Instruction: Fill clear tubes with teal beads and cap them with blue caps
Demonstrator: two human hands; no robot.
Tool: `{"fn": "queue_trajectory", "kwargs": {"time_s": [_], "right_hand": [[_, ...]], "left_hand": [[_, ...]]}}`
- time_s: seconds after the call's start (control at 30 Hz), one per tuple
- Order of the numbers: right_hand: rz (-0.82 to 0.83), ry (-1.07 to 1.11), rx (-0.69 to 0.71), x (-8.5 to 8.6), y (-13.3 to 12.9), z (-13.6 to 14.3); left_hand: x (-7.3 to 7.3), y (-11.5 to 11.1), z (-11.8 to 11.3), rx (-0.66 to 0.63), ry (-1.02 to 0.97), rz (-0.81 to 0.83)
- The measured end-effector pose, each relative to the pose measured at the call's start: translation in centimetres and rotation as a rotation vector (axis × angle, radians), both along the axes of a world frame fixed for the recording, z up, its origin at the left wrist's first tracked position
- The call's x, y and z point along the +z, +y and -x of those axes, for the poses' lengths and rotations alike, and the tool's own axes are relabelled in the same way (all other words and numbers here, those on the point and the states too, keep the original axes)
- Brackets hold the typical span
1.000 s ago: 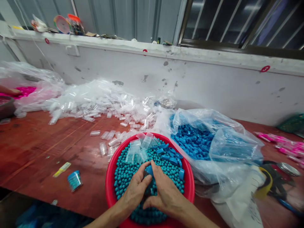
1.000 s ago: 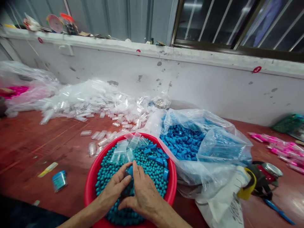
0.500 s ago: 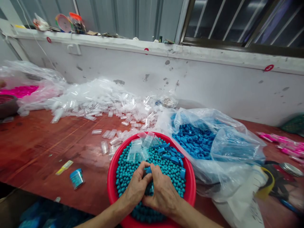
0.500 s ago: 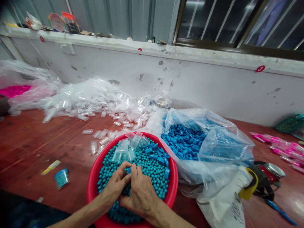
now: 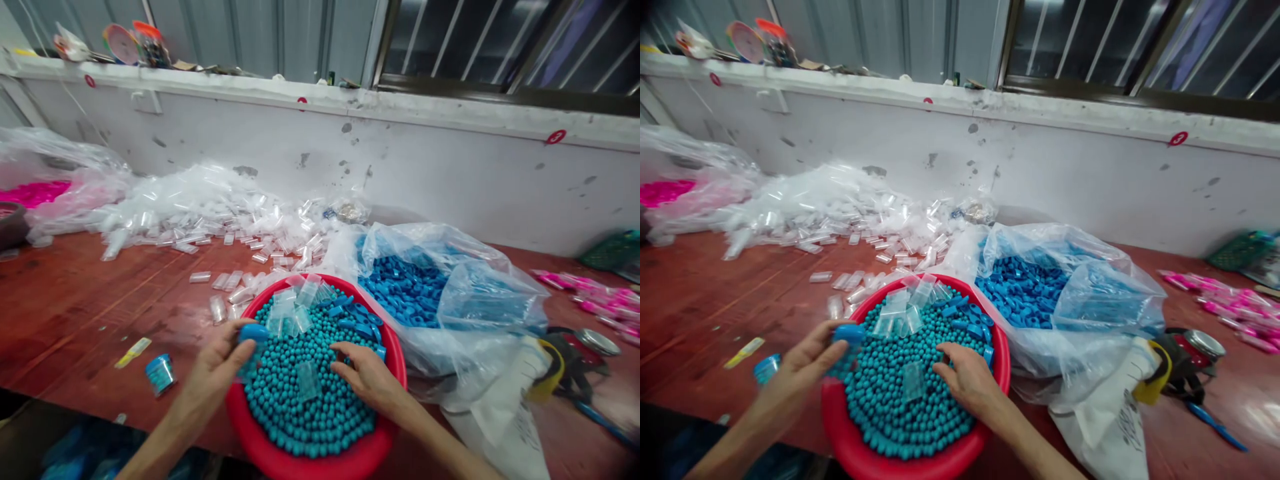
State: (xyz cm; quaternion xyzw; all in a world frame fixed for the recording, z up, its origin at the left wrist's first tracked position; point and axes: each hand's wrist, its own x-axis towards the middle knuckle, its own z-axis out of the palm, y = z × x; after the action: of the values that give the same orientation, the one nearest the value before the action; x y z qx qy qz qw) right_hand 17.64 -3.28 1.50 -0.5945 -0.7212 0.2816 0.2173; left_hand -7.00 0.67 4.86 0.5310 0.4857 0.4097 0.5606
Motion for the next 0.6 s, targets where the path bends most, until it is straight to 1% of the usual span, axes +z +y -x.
{"fn": "queue_trajectory", "kwargs": {"time_s": [0.03, 0.07, 0.1, 0.13, 0.17, 0.23, 0.27, 0.3, 0.33, 0.37, 0.4, 0.47, 0.53, 0.57, 0.6], "right_hand": [[-0.003, -0.044, 0.002, 0.0, 0.1, -0.2], [-0.004, -0.085, 0.005, 0.0, 0.2, -0.3], [-0.006, -0.128, 0.012, 0.1, 0.3, -0.2], [-0.011, -0.171, 0.025, 0.1, 0.4, 0.0], [-0.017, -0.216, 0.050, 0.3, 0.4, 0.3], [-0.027, -0.310, 0.142, 0.6, 0.4, 1.2], [-0.038, -0.357, 0.202, 0.8, 0.3, 1.6], [-0.056, -0.402, 0.262, 0.9, 0.3, 2.1], [-0.080, -0.442, 0.315, 0.9, 0.2, 2.6], [-0.109, -0.477, 0.350, 0.8, 0.1, 3.1], [-0.134, -0.510, 0.367, 0.7, 0.1, 3.4], [-0.139, -0.553, 0.358, 0.2, 0.1, 3.9], [-0.098, -0.505, 0.316, -0.1, 0.3, 3.9], [-0.070, -0.423, 0.290, -0.1, 0.4, 3.7], [-0.033, -0.304, 0.262, -0.2, 0.5, 3.6]], "left_hand": [[-0.2, 0.4, 1.6, 0.100, 0.063, -0.028], [-0.7, 0.9, 3.3, 0.191, 0.135, -0.044], [-1.6, 1.3, 4.8, 0.264, 0.230, -0.045], [-2.7, 1.8, 6.2, 0.289, 0.335, -0.044], [-4.0, 2.1, 7.4, 0.288, 0.436, -0.054], [-6.5, 2.7, 9.2, 0.270, 0.654, -0.079], [-7.4, 2.9, 9.7, 0.273, 0.762, -0.081], [-7.9, 2.9, 9.9, 0.294, 0.857, -0.094], [-8.1, 2.9, 9.8, 0.323, 0.932, -0.120], [-7.9, 2.8, 9.5, 0.352, 0.973, -0.167], [-7.3, 2.6, 9.0, 0.372, 0.977, -0.230], [-5.7, 2.0, 7.6, 0.352, 0.887, -0.379], [-3.9, 1.1, 5.5, 0.243, 0.724, -0.481], [-3.2, 0.6, 4.3, 0.178, 0.656, -0.505], [-2.6, 0.1, 3.0, 0.083, 0.598, -0.499]]}}
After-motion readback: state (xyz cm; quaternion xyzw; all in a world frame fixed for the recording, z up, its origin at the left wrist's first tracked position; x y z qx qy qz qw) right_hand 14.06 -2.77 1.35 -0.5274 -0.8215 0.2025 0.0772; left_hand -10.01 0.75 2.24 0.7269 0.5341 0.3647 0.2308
